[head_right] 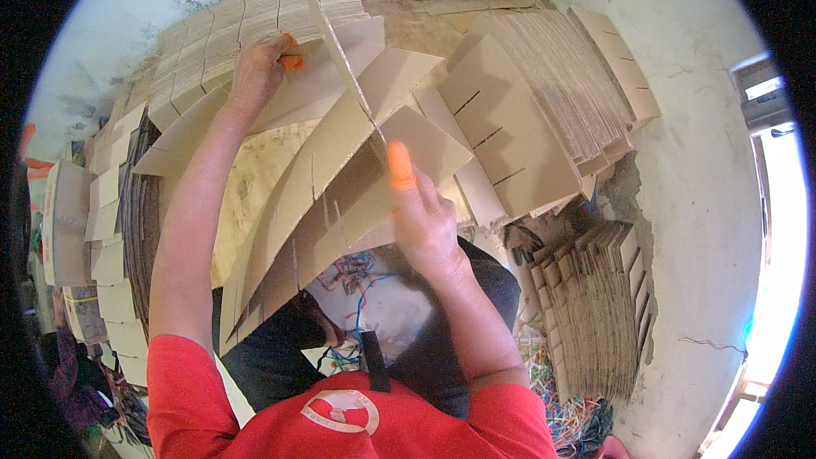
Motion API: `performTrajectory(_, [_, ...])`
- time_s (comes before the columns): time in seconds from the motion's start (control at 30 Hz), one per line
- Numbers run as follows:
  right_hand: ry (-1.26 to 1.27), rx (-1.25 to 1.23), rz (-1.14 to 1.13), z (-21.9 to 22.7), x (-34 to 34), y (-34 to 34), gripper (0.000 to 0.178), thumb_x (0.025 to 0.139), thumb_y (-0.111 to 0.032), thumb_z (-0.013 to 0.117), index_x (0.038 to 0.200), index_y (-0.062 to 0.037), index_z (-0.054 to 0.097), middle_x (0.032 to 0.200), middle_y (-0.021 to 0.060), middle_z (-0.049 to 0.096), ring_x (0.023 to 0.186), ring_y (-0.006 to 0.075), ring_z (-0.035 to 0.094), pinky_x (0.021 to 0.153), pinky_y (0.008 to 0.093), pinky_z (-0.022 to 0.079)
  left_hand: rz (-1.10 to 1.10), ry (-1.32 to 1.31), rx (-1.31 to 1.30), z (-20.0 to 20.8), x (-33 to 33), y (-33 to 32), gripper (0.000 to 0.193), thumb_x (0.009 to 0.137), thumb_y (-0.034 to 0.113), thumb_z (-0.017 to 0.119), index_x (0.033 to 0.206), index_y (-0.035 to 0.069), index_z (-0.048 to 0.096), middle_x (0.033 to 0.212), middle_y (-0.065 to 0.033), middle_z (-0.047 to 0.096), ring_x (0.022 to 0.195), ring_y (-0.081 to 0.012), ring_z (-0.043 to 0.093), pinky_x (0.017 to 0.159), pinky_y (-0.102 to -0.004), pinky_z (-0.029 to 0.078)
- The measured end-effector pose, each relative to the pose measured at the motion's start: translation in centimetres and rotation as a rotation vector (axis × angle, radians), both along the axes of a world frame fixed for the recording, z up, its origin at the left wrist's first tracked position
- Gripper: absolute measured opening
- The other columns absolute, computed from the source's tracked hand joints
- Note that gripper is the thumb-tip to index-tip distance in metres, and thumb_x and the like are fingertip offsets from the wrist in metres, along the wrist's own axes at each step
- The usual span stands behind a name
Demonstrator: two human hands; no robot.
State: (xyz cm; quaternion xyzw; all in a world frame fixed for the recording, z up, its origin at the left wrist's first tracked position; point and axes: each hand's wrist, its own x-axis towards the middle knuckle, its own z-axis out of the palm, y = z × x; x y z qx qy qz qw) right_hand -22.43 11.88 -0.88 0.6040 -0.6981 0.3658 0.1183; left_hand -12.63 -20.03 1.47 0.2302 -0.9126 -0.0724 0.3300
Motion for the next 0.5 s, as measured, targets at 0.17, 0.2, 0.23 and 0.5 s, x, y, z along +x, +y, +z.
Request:
performTrajectory(0.17, [-0.024, -0.056, -0.042, 0.9, 0.7, 0.2, 0.074, 0.065, 0.020, 0.060, 0.136, -0.0007, 0.051, 0.106, 0.0195, 0.064, 0.082, 0.0312, 0.068, 0.068, 0.0330, 0.055, 0.008, -0.025, 0.029, 0.6, 0.5, 0.5, 0.021, 0.075, 0.001, 0.070, 0.095, 0.004, 0.064, 0.090, -0.0189, 0.066, 0.084, -0.0387, 0.065, 0.069, -0.0451, 0.050])
performTrajectory(0.2, [-0.029, -0.074, -0.033, 0.9, 0.6, 0.3, 0.074, 0.065, 0.019, 0.060, 0.135, -0.0009, 0.052, 0.105, 0.0193, 0.064, 0.081, 0.0315, 0.068, 0.068, 0.0334, 0.055, 0.012, -0.020, 0.027, 0.8, 0.5, 0.9, 0.021, 0.075, 0.000, 0.070, 0.094, 0.004, 0.065, 0.090, -0.0191, 0.067, 0.084, -0.0386, 0.065, 0.069, -0.0449, 0.050])
performTrajectory(0.23, [-0.034, -0.092, -0.023, 1.0, 0.6, 0.4, 0.073, 0.065, 0.019, 0.060, 0.135, -0.0012, 0.052, 0.104, 0.0191, 0.064, 0.081, 0.0317, 0.068, 0.067, 0.0339, 0.055, 0.016, -0.015, 0.025, 1.2, 0.6, 1.3, 0.020, 0.074, 0.000, 0.069, 0.094, 0.003, 0.065, 0.090, -0.0193, 0.067, 0.083, -0.0385, 0.065, 0.069, -0.0446, 0.050])
performTrajectory(0.5, [0.014, -0.013, -0.030, 2.0, 1.1, 1.8, 0.080, 0.070, 0.011, 0.054, 0.147, -0.0073, 0.038, 0.116, 0.0200, 0.061, 0.074, 0.0376, 0.066, 0.062, 0.0431, 0.058, 0.008, 0.013, 0.023, 1.3, 1.0, 2.4, 0.013, 0.075, -0.001, 0.066, 0.085, 0.002, 0.058, 0.081, -0.0188, 0.066, 0.078, -0.0369, 0.064, 0.067, -0.0464, 0.051])
